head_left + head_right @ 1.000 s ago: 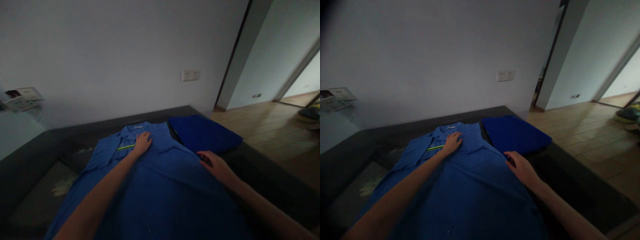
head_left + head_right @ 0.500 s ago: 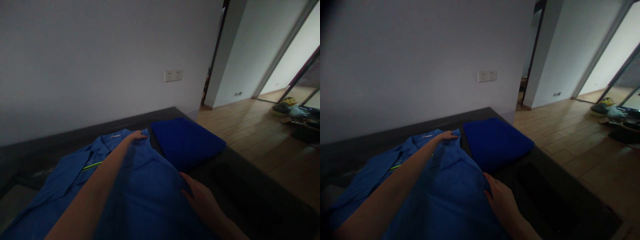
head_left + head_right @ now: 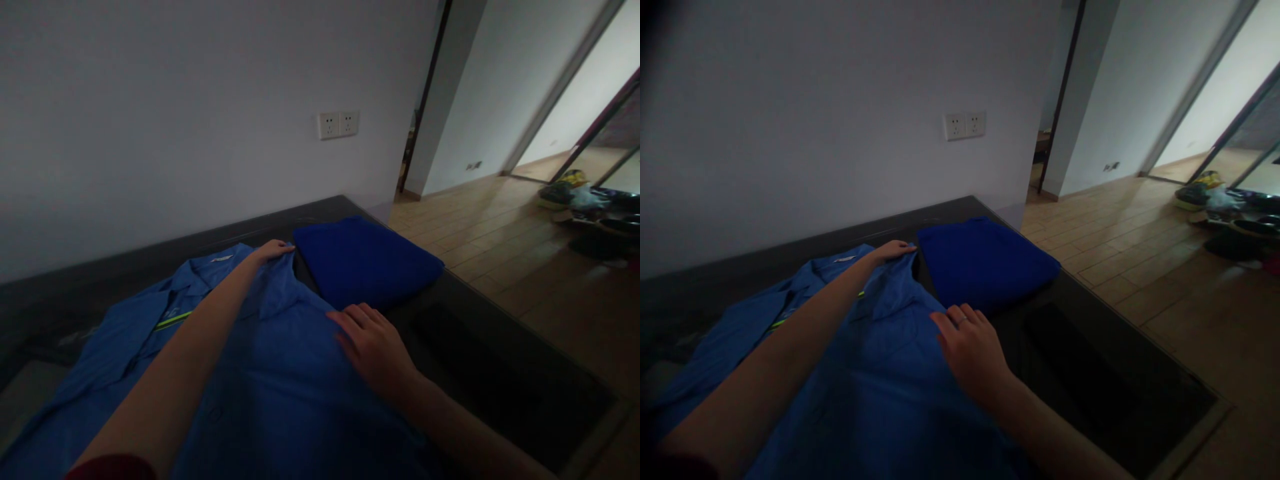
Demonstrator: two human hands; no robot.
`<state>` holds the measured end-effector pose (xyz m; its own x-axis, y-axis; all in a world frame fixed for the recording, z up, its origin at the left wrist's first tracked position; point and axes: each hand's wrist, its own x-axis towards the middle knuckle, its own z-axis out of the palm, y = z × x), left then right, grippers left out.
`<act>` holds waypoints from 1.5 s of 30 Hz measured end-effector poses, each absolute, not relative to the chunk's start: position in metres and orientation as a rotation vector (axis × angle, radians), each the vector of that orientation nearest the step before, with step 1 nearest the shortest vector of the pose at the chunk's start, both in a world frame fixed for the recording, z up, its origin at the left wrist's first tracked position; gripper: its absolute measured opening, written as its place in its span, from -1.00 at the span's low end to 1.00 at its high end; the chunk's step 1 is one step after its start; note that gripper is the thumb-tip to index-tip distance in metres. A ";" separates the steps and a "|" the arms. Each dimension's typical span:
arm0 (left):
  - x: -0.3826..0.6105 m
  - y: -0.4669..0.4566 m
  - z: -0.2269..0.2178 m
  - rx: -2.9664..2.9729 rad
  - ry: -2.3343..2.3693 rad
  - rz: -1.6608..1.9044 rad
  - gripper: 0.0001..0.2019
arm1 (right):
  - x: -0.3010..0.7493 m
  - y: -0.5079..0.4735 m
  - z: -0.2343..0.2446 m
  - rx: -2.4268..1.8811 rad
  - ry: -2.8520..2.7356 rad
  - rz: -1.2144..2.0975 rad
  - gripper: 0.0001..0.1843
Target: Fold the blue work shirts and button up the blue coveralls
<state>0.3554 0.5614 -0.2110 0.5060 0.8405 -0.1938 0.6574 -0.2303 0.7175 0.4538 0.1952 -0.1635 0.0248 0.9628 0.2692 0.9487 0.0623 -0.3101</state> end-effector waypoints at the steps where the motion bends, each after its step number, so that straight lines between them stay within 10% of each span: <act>1: 0.356 0.560 -0.210 1.961 1.249 0.331 -0.75 | 0.448 0.208 -0.159 -1.896 -1.999 -0.006 -0.66; 9: 0.354 0.552 -0.217 1.968 1.372 0.556 -0.78 | 0.414 0.318 -0.185 -1.872 -2.300 -0.290 -0.71; 33: 0.362 0.568 -0.235 2.038 1.431 0.685 -0.75 | 0.470 0.327 -0.196 -1.919 -1.785 0.249 -0.77; 45: 0.336 0.572 -0.220 1.971 1.125 0.521 -0.44 | 0.441 0.341 -0.182 -1.953 -2.172 -0.293 -0.68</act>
<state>0.3356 0.5724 -0.2195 0.5214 0.8527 -0.0314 0.5274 -0.2931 0.7975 0.4410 0.3414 -0.1818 -0.1027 0.9536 0.2829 0.9945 0.1041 0.0103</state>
